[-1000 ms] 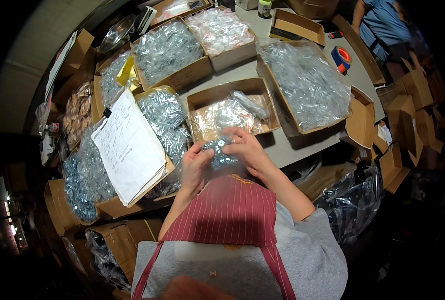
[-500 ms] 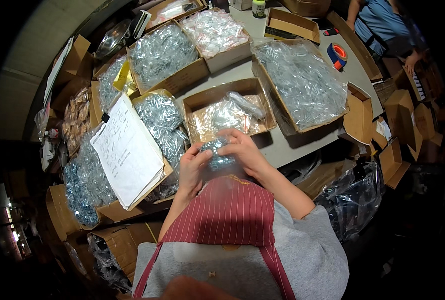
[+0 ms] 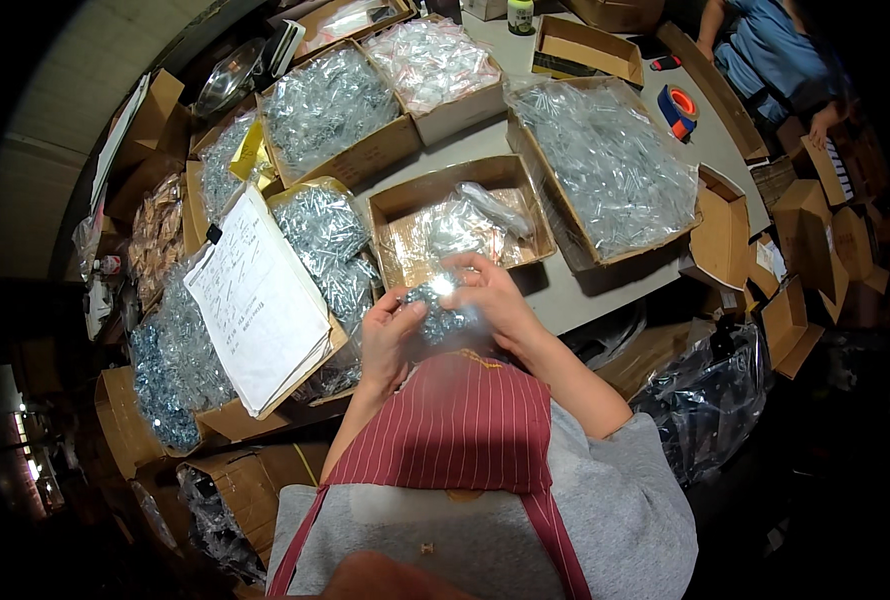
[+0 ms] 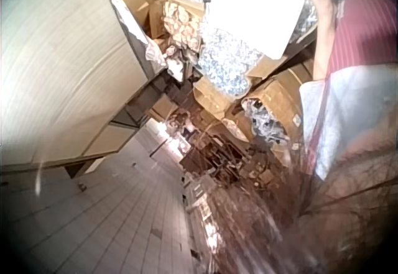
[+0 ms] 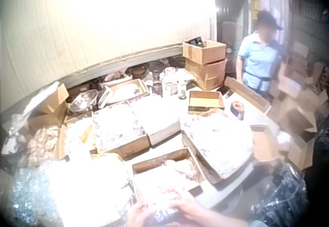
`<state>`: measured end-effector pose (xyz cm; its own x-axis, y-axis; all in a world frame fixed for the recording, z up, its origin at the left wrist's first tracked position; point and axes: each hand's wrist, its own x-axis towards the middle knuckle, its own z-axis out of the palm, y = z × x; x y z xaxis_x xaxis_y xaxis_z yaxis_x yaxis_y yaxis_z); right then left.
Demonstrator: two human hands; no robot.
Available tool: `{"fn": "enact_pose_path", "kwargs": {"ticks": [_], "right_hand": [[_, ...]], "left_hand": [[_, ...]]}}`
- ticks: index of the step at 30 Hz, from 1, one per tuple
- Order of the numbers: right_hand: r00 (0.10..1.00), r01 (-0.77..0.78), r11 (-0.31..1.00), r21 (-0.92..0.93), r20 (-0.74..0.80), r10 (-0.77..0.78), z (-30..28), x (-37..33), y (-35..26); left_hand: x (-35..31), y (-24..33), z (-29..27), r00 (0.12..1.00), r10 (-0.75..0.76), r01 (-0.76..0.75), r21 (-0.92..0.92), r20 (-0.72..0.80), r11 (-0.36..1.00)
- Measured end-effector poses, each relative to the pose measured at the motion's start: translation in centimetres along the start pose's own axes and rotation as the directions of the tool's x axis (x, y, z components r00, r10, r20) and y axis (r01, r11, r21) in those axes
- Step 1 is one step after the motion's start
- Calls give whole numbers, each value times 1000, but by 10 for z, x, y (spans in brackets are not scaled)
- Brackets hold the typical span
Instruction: The person packs small items wrapped in bubble wrap into cardboard boxes on a cluttered table. They handle the items one at a time, place them into boxes, and occasionally refer to a document on the table.
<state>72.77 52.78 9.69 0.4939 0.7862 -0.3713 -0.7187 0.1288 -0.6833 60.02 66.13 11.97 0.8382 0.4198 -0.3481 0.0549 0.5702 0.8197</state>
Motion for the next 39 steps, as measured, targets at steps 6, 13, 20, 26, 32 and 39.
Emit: {"fn": "enact_pose_path", "kwargs": {"ticks": [6,13,20,26,32,39], "right_hand": [[1000,5,1000,20,14,-5,2,0,-1],[999,-16,1000,-23,33,16,3,-2,-1],[999,-28,999,-18,37,29,10,-6,-7],[998,-41,999,-15,49,42,12,-9,-9],[999,-34,999,-13,42,34,11,-9,-10],[999,-24,1000,-11,25,24,12,-11,-17]], "left_hand": [[6,-13,-9,999,1,-6,-122,-44,992],[8,-17,-14,999,46,-47,-62,-26,997],[6,-18,-19,996,84,-84,17,-17,996],[2,-12,-15,992,127,-126,90,3,988],[1,-14,-14,992,121,-119,110,-15,987],[-2,-6,-12,996,84,-87,215,24,973]]}}
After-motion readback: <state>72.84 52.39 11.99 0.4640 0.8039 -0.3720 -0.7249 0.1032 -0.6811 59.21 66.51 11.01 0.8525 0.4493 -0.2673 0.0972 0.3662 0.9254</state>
